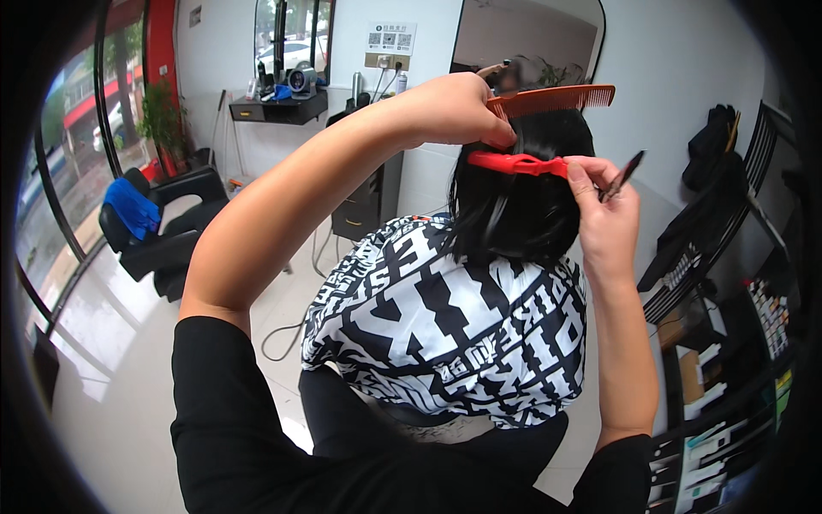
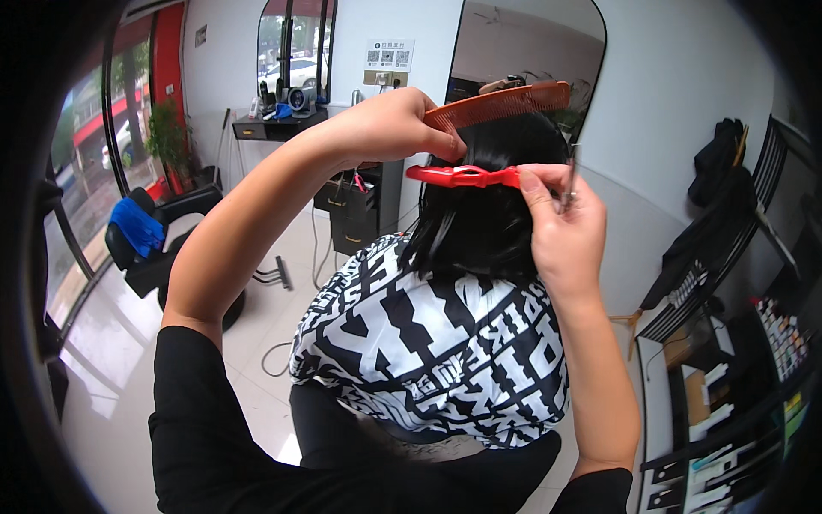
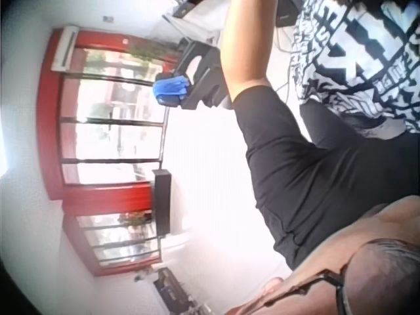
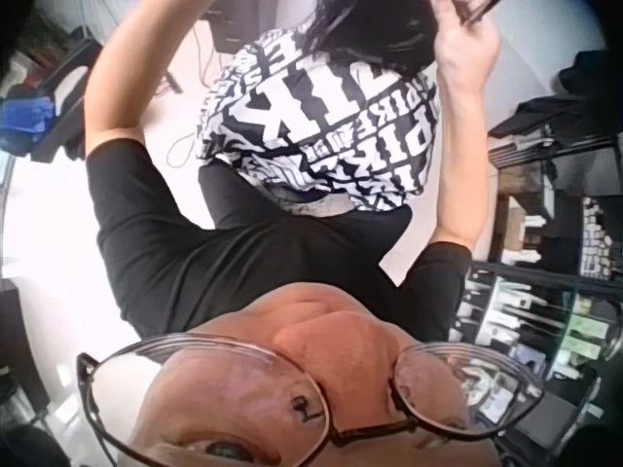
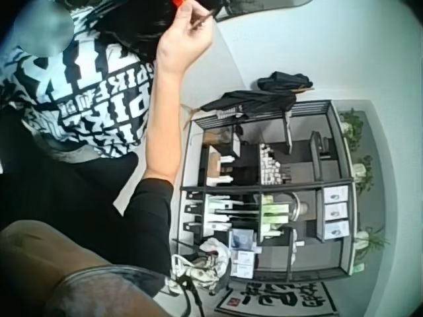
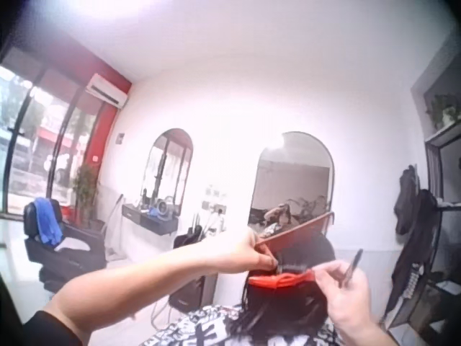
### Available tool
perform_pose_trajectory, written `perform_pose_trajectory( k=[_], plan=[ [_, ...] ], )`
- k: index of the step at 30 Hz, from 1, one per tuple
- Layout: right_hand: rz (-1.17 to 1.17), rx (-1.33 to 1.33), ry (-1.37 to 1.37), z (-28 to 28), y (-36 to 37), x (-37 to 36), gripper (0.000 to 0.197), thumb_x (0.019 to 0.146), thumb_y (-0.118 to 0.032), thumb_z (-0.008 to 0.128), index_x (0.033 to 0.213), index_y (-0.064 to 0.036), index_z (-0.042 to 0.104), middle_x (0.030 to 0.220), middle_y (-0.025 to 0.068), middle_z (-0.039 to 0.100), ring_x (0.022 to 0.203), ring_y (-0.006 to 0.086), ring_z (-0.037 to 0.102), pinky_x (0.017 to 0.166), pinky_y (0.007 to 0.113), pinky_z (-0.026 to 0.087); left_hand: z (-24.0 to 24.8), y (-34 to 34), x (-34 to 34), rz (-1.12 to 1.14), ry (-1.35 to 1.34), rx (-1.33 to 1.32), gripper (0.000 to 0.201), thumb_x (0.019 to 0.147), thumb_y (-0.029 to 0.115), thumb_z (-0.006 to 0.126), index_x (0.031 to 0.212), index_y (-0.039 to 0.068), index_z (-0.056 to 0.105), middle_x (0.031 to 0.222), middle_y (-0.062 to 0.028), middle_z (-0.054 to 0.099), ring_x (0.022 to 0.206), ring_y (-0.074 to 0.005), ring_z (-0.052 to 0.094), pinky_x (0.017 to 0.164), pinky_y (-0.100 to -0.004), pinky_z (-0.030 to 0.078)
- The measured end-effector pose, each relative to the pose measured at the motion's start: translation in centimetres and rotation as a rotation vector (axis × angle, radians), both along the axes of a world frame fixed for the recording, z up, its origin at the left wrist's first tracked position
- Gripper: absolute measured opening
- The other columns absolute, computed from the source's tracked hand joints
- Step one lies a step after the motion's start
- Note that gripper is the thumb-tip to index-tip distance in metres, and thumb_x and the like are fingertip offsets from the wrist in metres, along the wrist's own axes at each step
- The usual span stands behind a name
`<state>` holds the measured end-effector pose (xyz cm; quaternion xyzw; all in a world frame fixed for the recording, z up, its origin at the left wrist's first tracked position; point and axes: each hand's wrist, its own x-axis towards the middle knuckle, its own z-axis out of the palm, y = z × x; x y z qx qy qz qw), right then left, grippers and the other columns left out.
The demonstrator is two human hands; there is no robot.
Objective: The person sections the client's hair with clips, then repeatedly combs and trims the back and sides using shears. The stylist works in small sections, combing hair taut and cutting to an even length while moving around the head. The process continues through the clip with repeated combing and cutting motions.
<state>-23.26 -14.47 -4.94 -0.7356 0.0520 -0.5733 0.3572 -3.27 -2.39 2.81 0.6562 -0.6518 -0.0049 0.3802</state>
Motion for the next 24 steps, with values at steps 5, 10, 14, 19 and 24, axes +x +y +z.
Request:
perform_pose_trajectory(
  k=[5,10,14,19,24],
  plan=[
    [-0.121,-0.079,-0.054,-1.8,2.3,-1.3,0.005,0.09,-0.001,0.069,0.094,-0.0006,0.071,0.075,0.003,0.066,0.064,0.0059,0.054,0.058,0.024,0.043,1.9,1.7,-6.3,0.149,-0.008,0.172,0.051,0.079,0.047,0.076,0.085,-0.003,0.076,0.07,-0.0068,0.066,0.062,-0.0146,0.057,0.058,-0.0293,0.044],
    [-0.251,-0.276,-0.142,-2.3,3.7,-2.1,0.002,0.089,-0.007,0.07,0.088,-0.0055,0.069,0.083,0.0093,0.07,0.072,0.0321,0.067,0.064,0.037,0.052,2.5,1.3,-9.2,0.266,-0.11,0.232,0.063,0.076,0.06,0.08,0.078,-0.002,0.075,0.067,-0.0065,0.063,0.059,-0.0148,0.056,0.056,-0.0282,0.04],
    [-0.381,-0.454,-0.261,-2.6,3.4,-1.6,0.01,0.079,-0.002,0.069,0.087,-0.0088,0.07,0.085,0.0059,0.07,0.064,0.0303,0.061,0.062,0.038,0.048,2.8,0.6,-10.4,0.343,-0.19,0.225,0.055,0.073,0.052,0.085,0.075,-0.002,0.075,0.067,-0.0066,0.063,0.058,-0.0157,0.056,0.056,-0.0299,0.041],
    [-0.452,-0.571,-0.273,-2.8,4.1,-1.7,0.025,0.067,0.003,0.066,0.089,-0.009,0.069,0.088,0.0043,0.069,0.064,0.0265,0.061,0.063,0.034,0.046,3.6,0.5,-11.6,0.442,-0.23,0.322,0.042,0.074,0.041,0.083,0.074,-0.001,0.074,0.064,-0.0036,0.058,0.055,-0.0113,0.048,0.049,-0.0249,0.033],
    [-0.48,-0.591,-0.319,-2.0,4.2,-1.5,0.018,0.068,0.002,0.068,0.083,-0.0076,0.069,0.08,0.0048,0.067,0.055,0.0243,0.057,0.058,0.032,0.043,5.1,0.4,-12.5,0.522,-0.324,0.339,0.033,0.073,0.032,0.082,0.073,0.0,0.073,0.063,-0.002,0.057,0.05,-0.0084,0.047,0.044,-0.0234,0.033]
  ],
)
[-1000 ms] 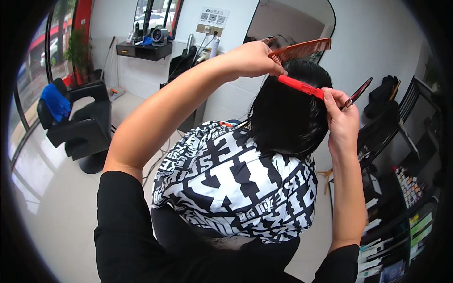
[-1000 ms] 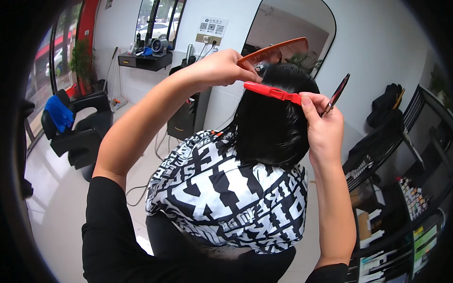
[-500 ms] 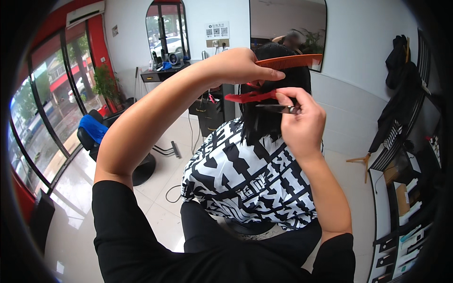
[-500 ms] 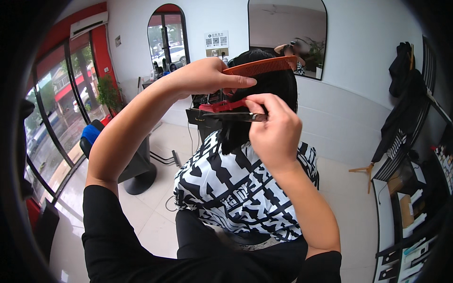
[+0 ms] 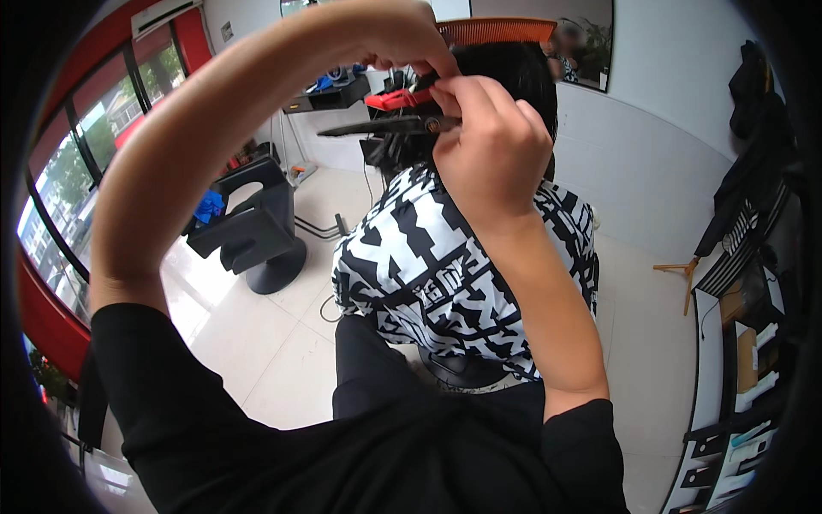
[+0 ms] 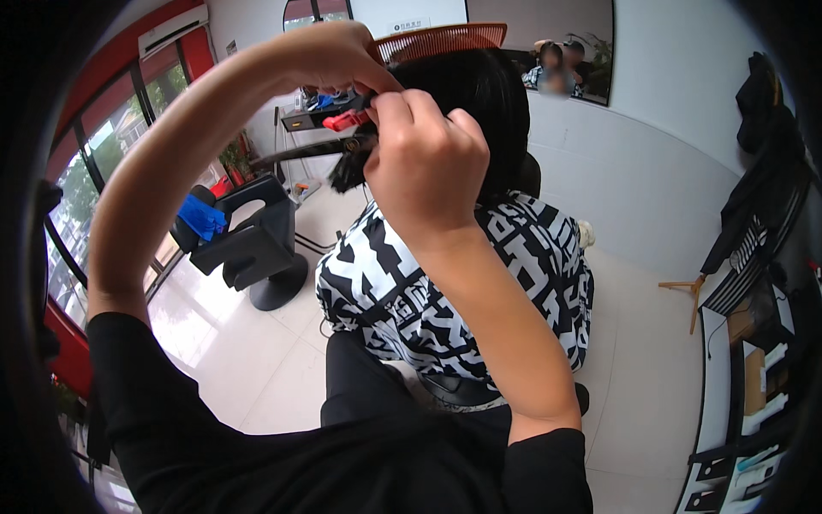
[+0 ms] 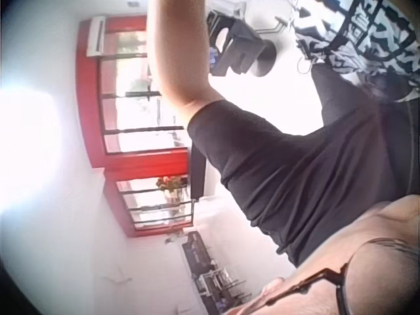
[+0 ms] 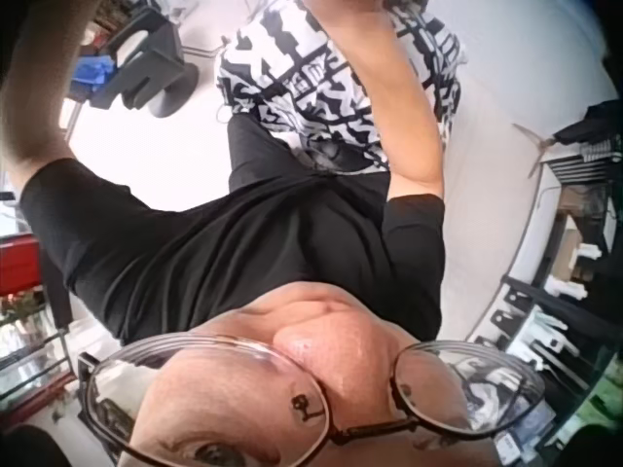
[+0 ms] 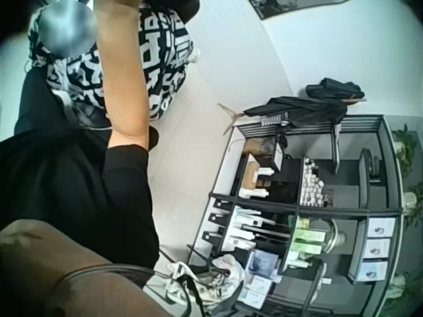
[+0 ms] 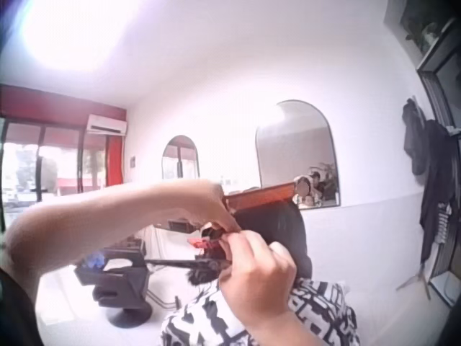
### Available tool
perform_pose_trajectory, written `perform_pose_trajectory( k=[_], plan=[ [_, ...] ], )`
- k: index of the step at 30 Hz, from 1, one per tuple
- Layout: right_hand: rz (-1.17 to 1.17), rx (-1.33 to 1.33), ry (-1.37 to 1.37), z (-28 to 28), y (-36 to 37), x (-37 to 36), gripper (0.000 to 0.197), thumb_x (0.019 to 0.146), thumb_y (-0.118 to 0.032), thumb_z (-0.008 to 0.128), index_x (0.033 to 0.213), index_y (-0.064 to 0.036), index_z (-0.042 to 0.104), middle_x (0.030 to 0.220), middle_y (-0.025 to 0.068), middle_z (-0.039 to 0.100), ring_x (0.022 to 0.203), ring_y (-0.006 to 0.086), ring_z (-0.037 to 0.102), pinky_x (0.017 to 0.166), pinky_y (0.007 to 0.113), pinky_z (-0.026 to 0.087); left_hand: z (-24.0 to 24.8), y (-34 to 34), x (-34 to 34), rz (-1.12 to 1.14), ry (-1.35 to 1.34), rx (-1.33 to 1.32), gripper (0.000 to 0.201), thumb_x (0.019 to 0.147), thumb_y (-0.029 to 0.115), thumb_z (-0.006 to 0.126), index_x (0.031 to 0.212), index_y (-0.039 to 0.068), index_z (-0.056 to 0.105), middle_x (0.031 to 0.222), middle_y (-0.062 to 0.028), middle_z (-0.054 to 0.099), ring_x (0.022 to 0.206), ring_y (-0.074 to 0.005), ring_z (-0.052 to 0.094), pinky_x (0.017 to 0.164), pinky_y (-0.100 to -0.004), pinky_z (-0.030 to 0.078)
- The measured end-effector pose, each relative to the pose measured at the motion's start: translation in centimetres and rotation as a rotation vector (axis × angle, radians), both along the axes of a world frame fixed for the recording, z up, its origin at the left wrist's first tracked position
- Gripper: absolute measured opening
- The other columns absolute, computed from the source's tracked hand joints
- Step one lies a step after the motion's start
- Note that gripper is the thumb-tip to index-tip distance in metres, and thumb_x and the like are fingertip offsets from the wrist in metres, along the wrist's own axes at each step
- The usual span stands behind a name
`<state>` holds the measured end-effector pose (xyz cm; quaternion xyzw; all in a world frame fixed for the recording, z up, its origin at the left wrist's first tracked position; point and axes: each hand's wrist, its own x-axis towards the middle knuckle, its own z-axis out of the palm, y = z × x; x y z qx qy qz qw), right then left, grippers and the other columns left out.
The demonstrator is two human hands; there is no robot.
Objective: The person sections the client's hair with clips, then repeatedly combs and trims the back and sides using shears. The stylist works in small sections, combing hair taut and cutting to an even length while moving around the head. The process continues through the clip with repeated combing and cutting motions.
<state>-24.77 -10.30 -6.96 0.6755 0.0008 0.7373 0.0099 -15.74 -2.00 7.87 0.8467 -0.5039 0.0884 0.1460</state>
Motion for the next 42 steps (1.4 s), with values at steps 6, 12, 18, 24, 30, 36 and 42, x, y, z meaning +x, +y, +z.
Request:
perform_pose_trajectory(
  k=[6,12,18,24,30,36,42],
  plan=[
    [0.192,0.106,0.025,0.0,0.3,-0.1,0.016,0.07,0.002,0.068,0.082,-0.0081,0.071,0.074,0.0059,0.069,0.057,0.027,0.061,0.055,0.033,0.047,3.6,-0.1,-1.4,0.195,0.17,0.216,0.031,0.085,0.03,0.08,0.065,0.01,0.065,0.06,0.0026,0.052,0.051,-0.0102,0.042,0.046,-0.0289,0.029],
    [0.847,0.532,0.715,-7.3,0.3,-3.4,0.011,0.082,0.0,0.068,0.092,-0.0034,0.072,0.079,0.0103,0.072,0.062,0.0187,0.064,0.058,0.027,0.048,5.9,1.1,-3.0,0.011,-0.357,0.279,0.022,0.089,0.025,0.074,0.09,0.004,0.076,0.076,-0.0057,0.07,0.064,-0.0204,0.062,0.058,-0.0363,0.046],
    [1.243,0.998,0.443,-7.9,-9.1,-15.7,0.005,0.094,-0.003,0.065,0.095,-0.0009,0.069,0.086,0.0096,0.07,0.074,0.0139,0.064,0.064,0.026,0.05,3.3,-0.6,1.9,-0.442,-1.244,0.062,0.011,0.091,0.013,0.063,0.092,0.005,0.072,0.081,-0.0102,0.069,0.08,-0.0279,0.072,0.071,-0.0404,0.058],
    [1.24,0.908,0.112,2.0,-18.7,-15.1,0.018,0.103,-0.015,0.055,0.113,-0.0025,0.063,0.095,0.0167,0.071,0.041,0.0026,0.028,0.052,0.021,0.028,2.0,-4.0,9.6,-0.742,-0.926,-0.508,0.023,0.091,0.009,0.07,0.114,0.009,0.071,0.097,-0.007,0.073,0.083,-0.0215,0.071,0.078,-0.0312,0.059],
    [0.954,1.086,0.329,9.2,-20.3,-5.2,0.024,0.099,-0.018,0.062,0.117,-0.0032,0.065,0.1,0.0144,0.072,0.043,0.0027,0.027,0.05,0.02,0.025,3.0,-8.2,12.2,-0.796,0.38,-0.252,0.024,0.099,0.006,0.06,0.121,0.005,0.07,0.064,0.0042,0.051,0.049,-0.0032,0.04,0.045,-0.0192,0.031],
    [0.772,1.122,0.421,10.7,-18.0,-1.0,0.027,0.096,-0.018,0.064,0.117,-0.0016,0.065,0.095,0.0104,0.073,0.047,0.0028,0.027,0.05,0.021,0.026,2.6,-12.0,15.3,-0.802,0.52,-0.247,0.032,0.094,0.002,0.059,0.124,0.003,0.067,0.064,0.0054,0.049,0.047,-0.0031,0.037,0.042,-0.0191,0.028],
    [0.721,1.051,0.513,12.4,-17.1,0.5,0.032,0.093,-0.02,0.07,0.117,-0.0001,0.065,0.092,0.008,0.072,0.047,0.0027,0.026,0.049,0.021,0.025,2.1,-13.5,16.4,-0.841,0.602,-0.366,0.035,0.09,0.006,0.064,0.125,-0.001,0.064,0.069,0.0022,0.057,0.051,-0.0041,0.046,0.044,-0.0195,0.032]
  ],
)
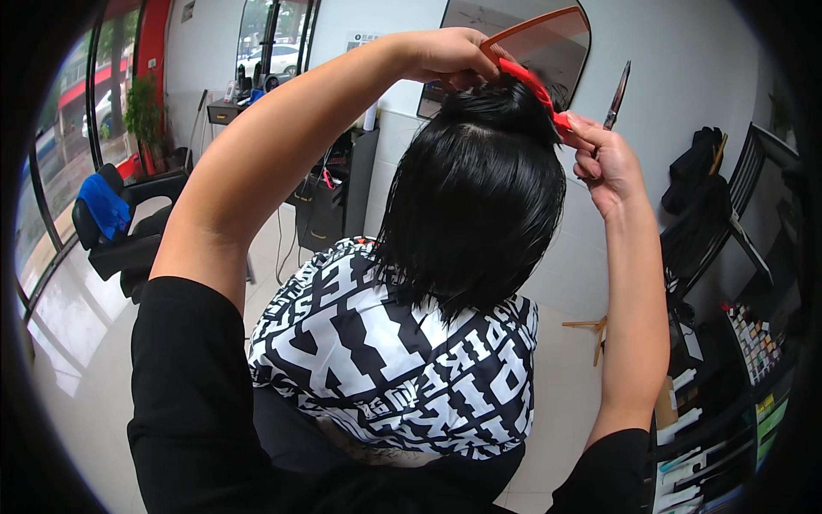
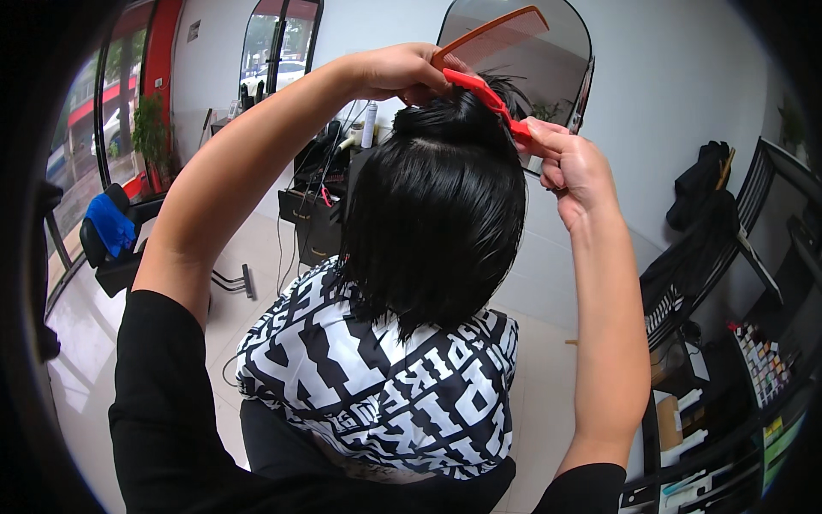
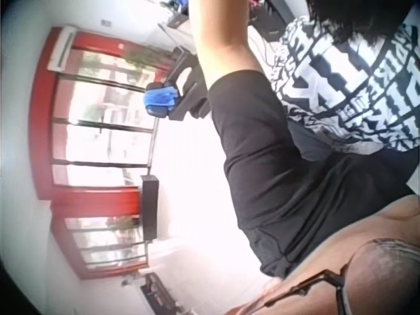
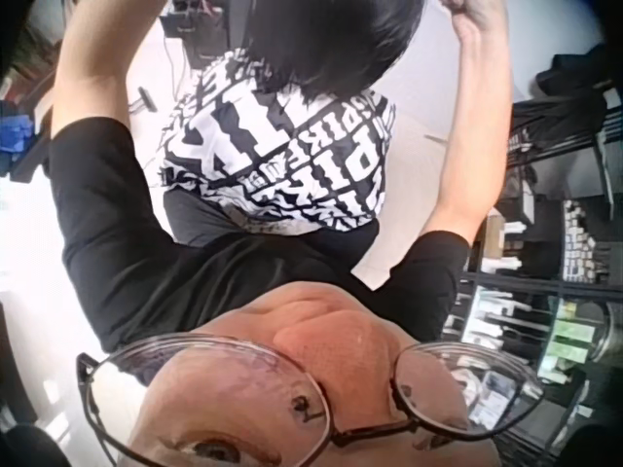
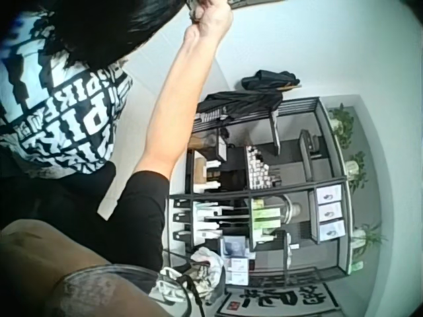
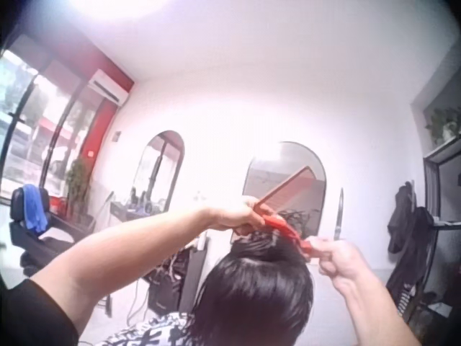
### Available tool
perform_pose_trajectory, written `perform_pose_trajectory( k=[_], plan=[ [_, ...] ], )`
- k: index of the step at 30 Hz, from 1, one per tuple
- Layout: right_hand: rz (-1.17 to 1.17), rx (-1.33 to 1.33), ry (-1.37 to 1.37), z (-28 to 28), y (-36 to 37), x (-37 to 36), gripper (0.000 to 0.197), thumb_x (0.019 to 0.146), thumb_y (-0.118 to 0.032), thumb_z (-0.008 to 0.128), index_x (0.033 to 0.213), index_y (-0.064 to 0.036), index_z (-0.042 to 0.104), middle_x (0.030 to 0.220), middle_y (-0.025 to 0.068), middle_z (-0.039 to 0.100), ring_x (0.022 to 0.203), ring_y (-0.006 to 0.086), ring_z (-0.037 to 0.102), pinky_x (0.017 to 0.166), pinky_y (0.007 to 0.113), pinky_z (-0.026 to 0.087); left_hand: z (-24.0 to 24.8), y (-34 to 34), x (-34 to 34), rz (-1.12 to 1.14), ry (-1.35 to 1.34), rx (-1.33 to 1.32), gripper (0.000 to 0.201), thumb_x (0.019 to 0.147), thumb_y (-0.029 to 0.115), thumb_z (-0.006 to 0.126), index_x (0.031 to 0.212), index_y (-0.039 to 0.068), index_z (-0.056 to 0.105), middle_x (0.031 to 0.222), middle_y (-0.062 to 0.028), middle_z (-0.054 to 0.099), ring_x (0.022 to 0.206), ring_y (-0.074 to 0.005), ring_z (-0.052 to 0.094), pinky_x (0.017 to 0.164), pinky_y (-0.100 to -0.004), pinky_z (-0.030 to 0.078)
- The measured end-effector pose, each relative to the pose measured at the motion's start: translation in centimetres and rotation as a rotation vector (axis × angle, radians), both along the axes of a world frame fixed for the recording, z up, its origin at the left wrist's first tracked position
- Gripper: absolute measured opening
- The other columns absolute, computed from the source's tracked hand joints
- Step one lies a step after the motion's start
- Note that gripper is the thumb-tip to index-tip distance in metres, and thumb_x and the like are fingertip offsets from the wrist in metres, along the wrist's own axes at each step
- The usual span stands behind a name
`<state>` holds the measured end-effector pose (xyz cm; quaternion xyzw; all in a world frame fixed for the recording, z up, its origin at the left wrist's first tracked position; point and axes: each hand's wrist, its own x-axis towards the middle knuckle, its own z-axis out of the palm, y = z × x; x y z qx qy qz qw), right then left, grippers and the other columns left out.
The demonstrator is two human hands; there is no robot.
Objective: The person sections the client's hair with clips, then repeatedly combs and trims the back and sides using shears. The stylist works in small sections, combing hair taut and cutting to an even length while moving around the head. The process continues through the clip with repeated combing and cutting motions.
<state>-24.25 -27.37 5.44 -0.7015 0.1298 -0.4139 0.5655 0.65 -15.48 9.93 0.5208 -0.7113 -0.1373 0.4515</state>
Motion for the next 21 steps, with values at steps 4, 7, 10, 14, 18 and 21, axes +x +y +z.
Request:
perform_pose_trajectory(
  k=[4,7,10,14,18,21],
  plan=[
    [-0.034,-0.031,-0.035,-0.3,-0.4,-1.3,0.031,0.093,-0.02,0.069,0.116,0.0005,0.065,0.091,0.0113,0.072,0.045,0.0024,0.026,0.048,0.02,0.025,0.4,0.6,-0.8,0.077,-0.177,-0.053,0.033,0.093,0.004,0.064,0.126,0.003,0.068,0.074,-0.0006,0.061,0.054,-0.0064,0.045,0.05,-0.0226,0.037],
    [-0.098,-0.038,-0.094,-1.4,-1.3,-4.9,0.03,0.094,-0.02,0.066,0.115,0.0015,0.067,0.094,0.0149,0.073,0.043,0.0022,0.028,0.049,0.02,0.024,1.5,0.4,0.0,0.063,-0.392,-0.108,0.034,0.095,0.005,0.066,0.128,0.011,0.068,0.073,0.0062,0.058,0.053,-0.0004,0.042,0.047,-0.0177,0.031],
    [-0.11,-0.011,-0.213,-3.1,-2.2,-8.9,0.029,0.096,-0.019,0.064,0.115,0.0019,0.066,0.095,0.0168,0.073,0.042,0.002,0.028,0.049,0.02,0.024,3.3,1.6,-0.7,-0.08,-0.374,-0.158,0.022,0.091,0.002,0.068,0.111,0.007,0.075,0.097,0.0017,0.072,0.08,-0.0096,0.062,0.067,-0.026,0.048],
    [0.022,0.095,-0.311,-6.0,-2.9,-10.0,0.028,0.098,-0.018,0.062,0.117,0.0018,0.064,0.097,0.0169,0.072,0.042,0.0022,0.029,0.049,0.019,0.025,6.0,7.1,-4.1,0.128,-0.474,-0.088,0.024,0.093,0.005,0.07,0.116,0.007,0.075,0.098,0.0009,0.072,0.06,-0.0032,0.046,0.05,-0.0202,0.033],
    [0.147,0.193,-0.338,-8.4,-4.3,-8.3,0.026,0.098,-0.018,0.061,0.116,0.0006,0.064,0.097,0.0161,0.071,0.042,0.003,0.029,0.05,0.02,0.026,6.5,9.7,-5.7,0.148,-0.279,0.022,0.029,0.095,0.005,0.065,0.124,0.004,0.07,0.09,0.0007,0.066,0.056,-0.0045,0.039,0.049,-0.021,0.032],
    [0.077,0.203,-0.308,-9.2,-6.5,-10.3,0.025,0.1,-0.018,0.059,0.115,0.0001,0.065,0.096,0.015,0.071,0.042,0.0034,0.028,0.05,0.021,0.025,4.1,7.3,-6.1,0.069,-0.041,0.033,0.036,0.096,0.001,0.061,0.131,0.002,0.065,0.08,0.0025,0.057,0.055,-0.0048,0.036,0.048,-0.0219,0.029]
  ],
)
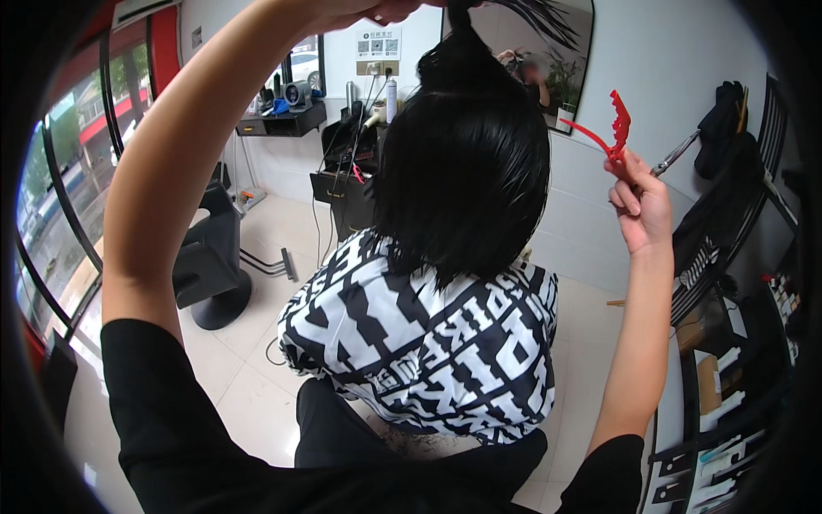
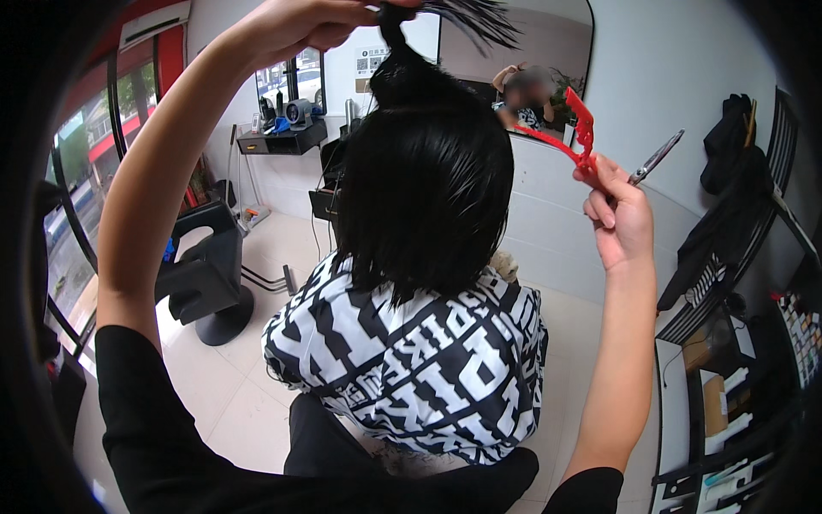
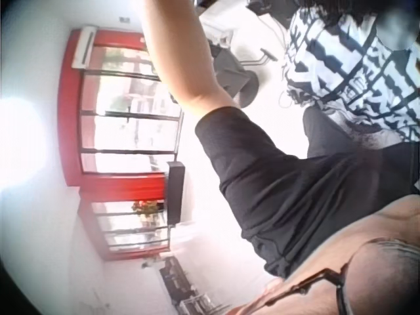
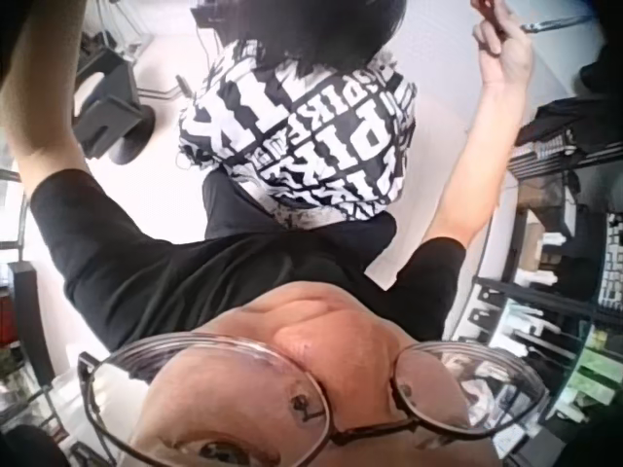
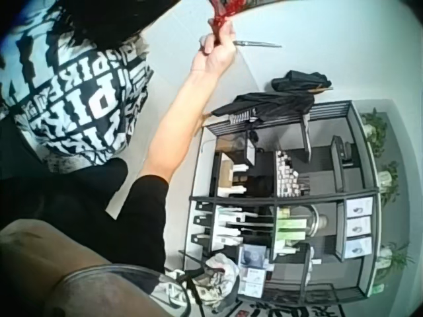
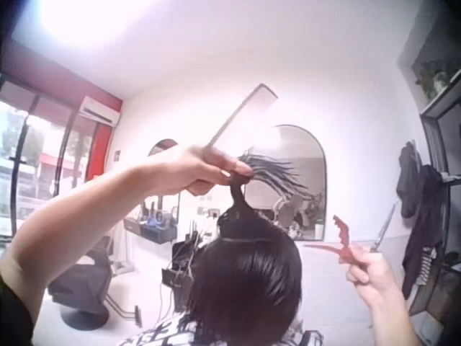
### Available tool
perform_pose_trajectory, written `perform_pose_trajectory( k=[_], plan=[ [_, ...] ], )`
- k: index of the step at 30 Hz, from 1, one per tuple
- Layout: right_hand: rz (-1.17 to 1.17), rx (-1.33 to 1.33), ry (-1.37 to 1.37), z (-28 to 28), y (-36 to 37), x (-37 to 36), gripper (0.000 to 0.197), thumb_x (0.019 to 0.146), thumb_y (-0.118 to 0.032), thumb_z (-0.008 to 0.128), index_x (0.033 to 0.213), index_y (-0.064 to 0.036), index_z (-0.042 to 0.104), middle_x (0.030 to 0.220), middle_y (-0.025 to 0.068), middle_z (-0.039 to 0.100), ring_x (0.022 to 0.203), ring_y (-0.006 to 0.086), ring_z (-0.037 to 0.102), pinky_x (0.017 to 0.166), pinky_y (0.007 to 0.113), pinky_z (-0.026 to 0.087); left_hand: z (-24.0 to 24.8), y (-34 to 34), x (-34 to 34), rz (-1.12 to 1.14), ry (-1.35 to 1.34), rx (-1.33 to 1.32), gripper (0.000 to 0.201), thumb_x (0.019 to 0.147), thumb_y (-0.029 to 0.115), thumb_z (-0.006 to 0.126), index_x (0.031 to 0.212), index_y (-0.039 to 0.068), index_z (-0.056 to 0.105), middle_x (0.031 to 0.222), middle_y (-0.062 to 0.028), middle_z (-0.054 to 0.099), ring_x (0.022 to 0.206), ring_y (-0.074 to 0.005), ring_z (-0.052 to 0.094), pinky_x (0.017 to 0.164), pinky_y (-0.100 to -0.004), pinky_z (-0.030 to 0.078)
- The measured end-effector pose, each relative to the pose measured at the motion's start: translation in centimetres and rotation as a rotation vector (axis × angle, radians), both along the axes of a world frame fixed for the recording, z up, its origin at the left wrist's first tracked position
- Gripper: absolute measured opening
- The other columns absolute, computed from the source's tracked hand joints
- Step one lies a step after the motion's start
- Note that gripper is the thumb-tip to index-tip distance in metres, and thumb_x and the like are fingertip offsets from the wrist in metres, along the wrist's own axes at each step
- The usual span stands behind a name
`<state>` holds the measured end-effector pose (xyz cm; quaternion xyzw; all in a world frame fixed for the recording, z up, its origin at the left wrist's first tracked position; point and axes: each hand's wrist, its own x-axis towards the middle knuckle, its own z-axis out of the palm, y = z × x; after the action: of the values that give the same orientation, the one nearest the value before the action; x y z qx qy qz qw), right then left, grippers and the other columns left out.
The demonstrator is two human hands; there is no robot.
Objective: The person sections the client's hair with clips, then repeatedly combs and trims the back and sides using shears. The stylist works in small sections, combing hair taut and cutting to an even length while moving around the head. The process continues through the clip with repeated combing and cutting motions.
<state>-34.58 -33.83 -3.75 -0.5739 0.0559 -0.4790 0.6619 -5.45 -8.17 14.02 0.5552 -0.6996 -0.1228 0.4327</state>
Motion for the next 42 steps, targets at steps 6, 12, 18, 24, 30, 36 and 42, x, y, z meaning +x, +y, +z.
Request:
perform_pose_trajectory(
  k=[6,12,18,24,30,36,42],
  plan=[
    [0.281,0.135,0.014,-0.8,-2.0,4.8,0.024,0.099,-0.013,0.055,0.115,0.0016,0.065,0.097,0.0151,0.071,0.042,0.0038,0.031,0.051,0.022,0.026,0.0,3.1,2.3,-0.001,-0.021,-0.081,0.045,0.095,0.011,0.063,0.139,0.004,0.06,0.065,0.0044,0.055,0.045,-0.0006,0.04,0.041,-0.0191,0.032],
    [0.276,0.309,0.161,1.0,-1.5,4.7,0.019,0.099,-0.008,0.054,0.112,0.001,0.066,0.096,0.0177,0.071,0.043,0.0037,0.032,0.049,0.021,0.025,2.0,3.1,-0.9,0.084,0.32,0.184,0.055,0.087,0.007,0.061,0.141,-0.001,0.056,0.061,0.0052,0.049,0.044,-0.0025,0.039,0.044,-0.018,0.03],
    [0.336,0.482,0.295,0.4,-1.0,4.7,0.022,0.099,-0.008,0.054,0.115,0.0011,0.064,0.096,0.0163,0.071,0.044,0.0042,0.033,0.05,0.021,0.026,3.0,3.8,-1.6,0.112,0.742,0.369,0.061,0.088,0.003,0.058,0.147,-0.005,0.046,0.051,0.0057,0.043,0.042,-0.0031,0.04,0.044,-0.0172,0.032],
    [0.291,0.515,0.416,1.7,0.4,5.7,0.029,0.098,-0.007,0.051,0.124,0.0041,0.06,0.103,0.0157,0.07,0.045,0.0037,0.032,0.053,0.021,0.027,3.2,4.7,-2.7,0.133,0.879,0.345,0.062,0.086,0.001,0.057,0.147,-0.006,0.046,0.063,0.0013,0.053,0.041,-0.0023,0.042,0.044,-0.0165,0.036],
    [0.263,0.529,0.407,0.8,0.8,5.3,0.026,0.099,-0.01,0.054,0.119,0.0043,0.06,0.102,0.0154,0.07,0.044,0.0035,0.032,0.053,0.022,0.028,1.5,6.3,-3.3,0.067,0.987,0.336,0.06,0.084,-0.006,0.059,0.143,-0.007,0.048,0.087,-0.0101,0.068,0.046,-0.0045,0.048,0.043,-0.018,0.042],
    [0.229,0.521,0.399,1.4,1.6,4.8,0.024,0.099,-0.01,0.054,0.118,0.0026,0.06,0.104,0.0159,0.071,0.045,0.003,0.032,0.052,0.021,0.027,-7.9,12.0,-8.7,-0.047,1.084,0.55,0.036,0.09,-0.012,0.06,0.125,-0.006,0.065,0.14,-0.023,0.055,0.092,-0.0192,0.071,0.052,-0.0209,0.054],
    [0.138,0.522,0.453,2.6,2.3,3.8,0.025,0.101,-0.01,0.053,0.121,0.0023,0.06,0.103,0.0162,0.071,0.045,0.003,0.031,0.053,0.021,0.027,-19.0,14.4,-9.8,-0.064,0.751,0.573,0.039,0.091,-0.007,0.057,0.126,0.005,0.069,0.134,-0.0095,0.066,0.087,-0.0137,0.065,0.069,-0.0247,0.054]
  ],
)
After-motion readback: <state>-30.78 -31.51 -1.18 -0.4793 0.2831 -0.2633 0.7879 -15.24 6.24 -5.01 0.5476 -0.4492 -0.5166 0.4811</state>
